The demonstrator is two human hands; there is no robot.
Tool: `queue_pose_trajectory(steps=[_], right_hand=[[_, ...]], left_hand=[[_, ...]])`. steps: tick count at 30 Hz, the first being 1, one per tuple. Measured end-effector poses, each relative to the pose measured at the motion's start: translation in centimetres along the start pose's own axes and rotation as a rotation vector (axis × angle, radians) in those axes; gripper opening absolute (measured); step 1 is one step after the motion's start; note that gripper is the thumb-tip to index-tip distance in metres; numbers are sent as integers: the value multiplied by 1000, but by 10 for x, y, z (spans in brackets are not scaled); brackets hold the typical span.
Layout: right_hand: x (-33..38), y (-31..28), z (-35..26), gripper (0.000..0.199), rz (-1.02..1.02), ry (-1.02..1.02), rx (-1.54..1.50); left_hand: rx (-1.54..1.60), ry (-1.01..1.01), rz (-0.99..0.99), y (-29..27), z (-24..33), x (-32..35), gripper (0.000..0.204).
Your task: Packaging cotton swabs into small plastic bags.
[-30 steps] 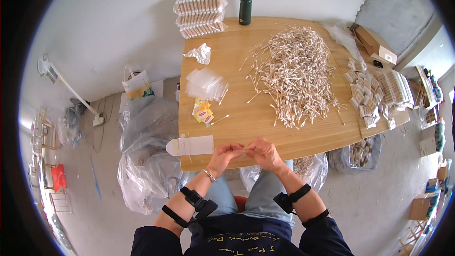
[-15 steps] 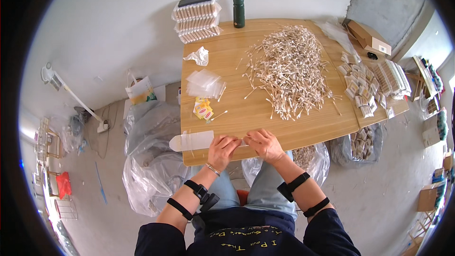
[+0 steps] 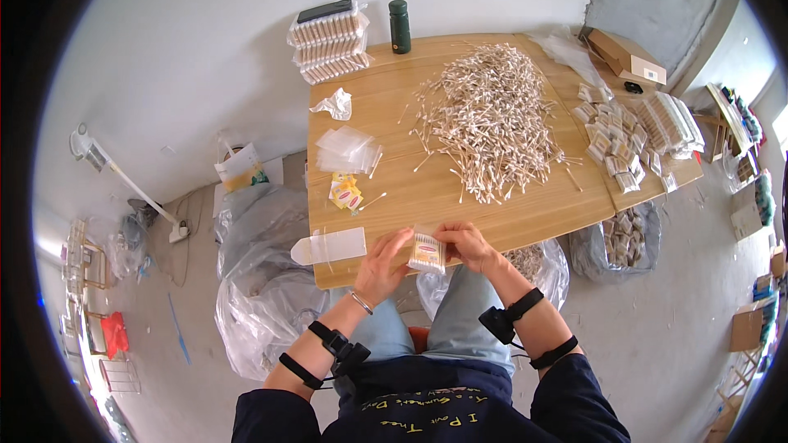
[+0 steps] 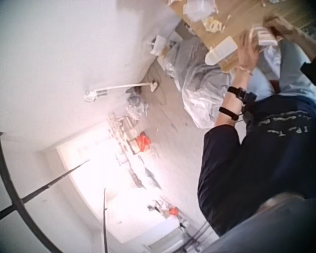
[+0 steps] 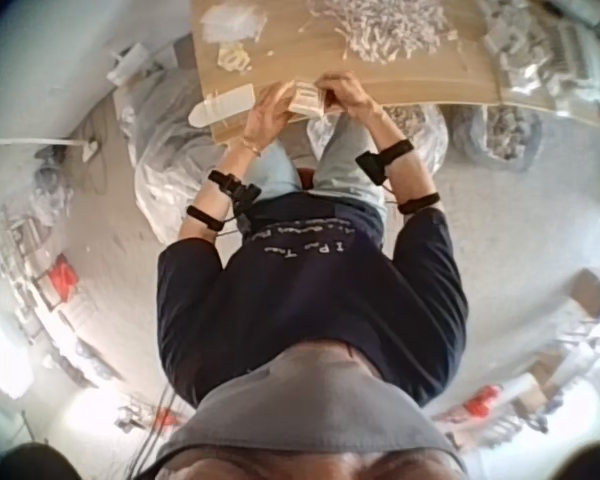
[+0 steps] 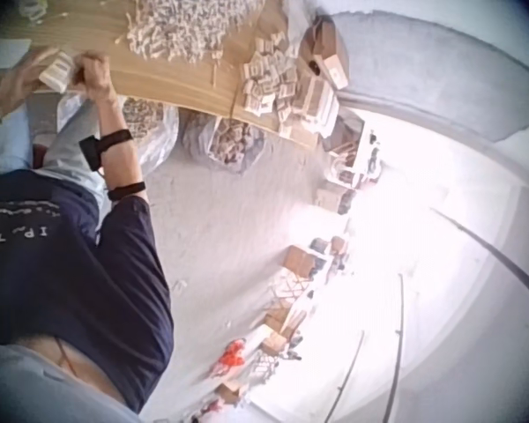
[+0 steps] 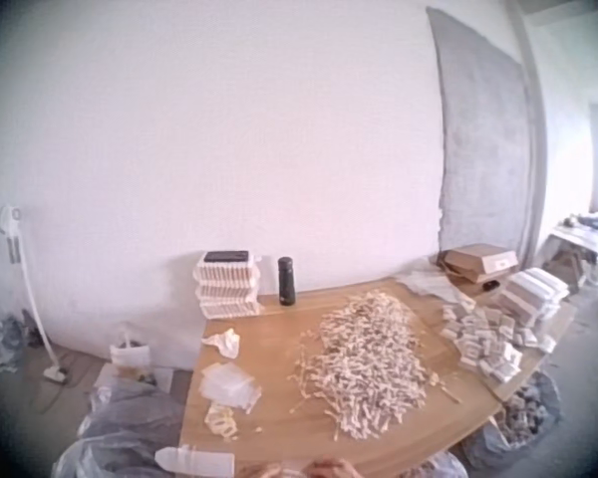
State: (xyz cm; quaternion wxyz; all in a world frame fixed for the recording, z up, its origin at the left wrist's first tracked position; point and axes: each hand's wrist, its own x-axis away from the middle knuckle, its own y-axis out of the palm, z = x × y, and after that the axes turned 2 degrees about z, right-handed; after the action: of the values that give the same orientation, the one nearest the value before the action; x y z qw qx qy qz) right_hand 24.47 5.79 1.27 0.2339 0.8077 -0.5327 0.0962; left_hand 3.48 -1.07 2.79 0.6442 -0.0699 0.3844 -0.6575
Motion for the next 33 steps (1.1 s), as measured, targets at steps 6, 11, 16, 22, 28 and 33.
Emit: queue_pose_trajectory(steps=[6, 11, 16, 22, 28, 33], right_hand=[[2, 1, 19, 13, -139, 128, -225], [11, 9, 14, 13, -222, 209, -228], [19, 17, 12, 15, -205, 224, -253], [16, 4, 21, 16, -338, 205, -174], [11, -6, 45, 14, -127, 357, -189], [26, -34, 38, 14, 142, 273, -130]], left_hand=[[133, 253, -3, 6, 22, -14, 44], [220, 180, -59, 6, 26, -7, 31], [402, -40, -103, 1, 55, -14, 29], [312, 115, -178, 11, 47, -17, 26], [232, 87, -294, 15, 25, -12, 51], [38, -21, -315, 5, -16, 6, 58]])
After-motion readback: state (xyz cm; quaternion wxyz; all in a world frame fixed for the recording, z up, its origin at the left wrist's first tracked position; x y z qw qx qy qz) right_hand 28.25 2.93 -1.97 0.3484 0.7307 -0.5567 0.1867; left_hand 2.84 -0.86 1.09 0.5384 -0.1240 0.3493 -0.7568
